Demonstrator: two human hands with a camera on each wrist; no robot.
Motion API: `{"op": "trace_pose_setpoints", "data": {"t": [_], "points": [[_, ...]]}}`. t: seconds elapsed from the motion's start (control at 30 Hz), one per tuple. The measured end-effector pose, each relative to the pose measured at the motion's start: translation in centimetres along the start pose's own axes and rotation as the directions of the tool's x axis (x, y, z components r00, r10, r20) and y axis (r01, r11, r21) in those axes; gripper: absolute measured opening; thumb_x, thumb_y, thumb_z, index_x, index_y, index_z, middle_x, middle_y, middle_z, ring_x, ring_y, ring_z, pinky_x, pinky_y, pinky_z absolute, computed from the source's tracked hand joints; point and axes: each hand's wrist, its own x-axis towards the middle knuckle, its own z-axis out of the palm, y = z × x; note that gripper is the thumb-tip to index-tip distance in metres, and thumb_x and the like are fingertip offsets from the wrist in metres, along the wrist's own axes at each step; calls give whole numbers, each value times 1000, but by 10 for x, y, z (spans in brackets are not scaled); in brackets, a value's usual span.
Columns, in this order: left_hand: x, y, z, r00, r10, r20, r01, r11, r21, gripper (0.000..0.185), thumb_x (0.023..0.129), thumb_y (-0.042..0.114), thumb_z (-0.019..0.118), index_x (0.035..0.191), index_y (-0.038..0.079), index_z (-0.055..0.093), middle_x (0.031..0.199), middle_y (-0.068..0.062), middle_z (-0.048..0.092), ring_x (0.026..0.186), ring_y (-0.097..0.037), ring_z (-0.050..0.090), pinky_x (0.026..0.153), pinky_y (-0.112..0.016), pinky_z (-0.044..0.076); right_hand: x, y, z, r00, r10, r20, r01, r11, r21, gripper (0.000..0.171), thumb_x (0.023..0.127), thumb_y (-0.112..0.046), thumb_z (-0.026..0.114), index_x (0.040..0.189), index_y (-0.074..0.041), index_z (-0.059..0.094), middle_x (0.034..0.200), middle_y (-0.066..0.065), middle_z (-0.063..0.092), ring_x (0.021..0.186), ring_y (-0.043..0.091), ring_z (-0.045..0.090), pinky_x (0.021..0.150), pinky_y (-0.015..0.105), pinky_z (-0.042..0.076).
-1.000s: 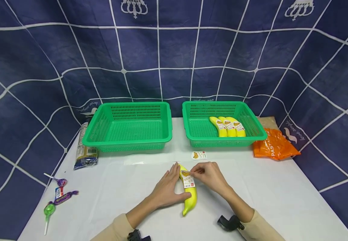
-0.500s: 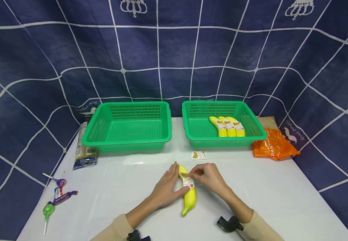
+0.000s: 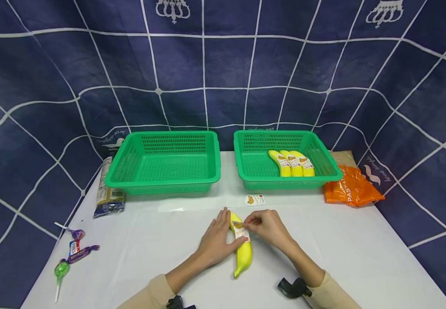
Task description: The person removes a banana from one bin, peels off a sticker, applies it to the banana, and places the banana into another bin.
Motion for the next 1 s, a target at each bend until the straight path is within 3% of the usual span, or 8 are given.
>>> {"op": "trace_pose_setpoints", "data": {"t": [0.3, 0.5, 0.73, 1.0], "points": [[-1, 0, 2, 1000, 6, -5, -6, 1000, -5, 102, 87, 76, 43, 154, 2, 20, 164, -10, 16, 153, -23, 14, 122, -49, 22, 4, 7, 3, 999, 52, 0, -52, 999, 10, 12, 76, -22, 83, 70, -15, 74, 62, -9, 67, 55, 1, 57, 52, 17, 48], [-2, 0, 2, 1000, -7, 0, 7, 1000, -5, 103, 86, 77, 44, 155, 3, 20, 164, -9, 15, 153, -22, 14, 122, -48, 22, 9, 18, 6, 992, 116, 44, -119, 990, 76, 11, 78, -20, 81, 73, -13, 75, 64, -5, 68, 56, 5, 59, 52, 18, 48], [-1, -2, 3, 1000, -8, 2, 8, 1000, -20, 104, 86, 76, 45, 155, 3, 19, 164, -9, 14, 153, -22, 13, 123, -47, 21, 14, 29, 10, 957, 248, 149, -274, 943, 187, 12, 80, -20, 79, 77, -9, 75, 66, 1, 70, 58, 10, 61, 54, 23, 51], [0, -1, 2, 1000, -7, -2, 7, 1000, -21, 104, 86, 76, 45, 155, 3, 19, 164, -9, 14, 153, -22, 12, 123, -47, 20, 17, 35, 12, 931, 294, 218, -348, 895, 279, 16, 83, -16, 77, 82, 0, 73, 68, 7, 71, 58, 11, 64, 56, 27, 57]]}}
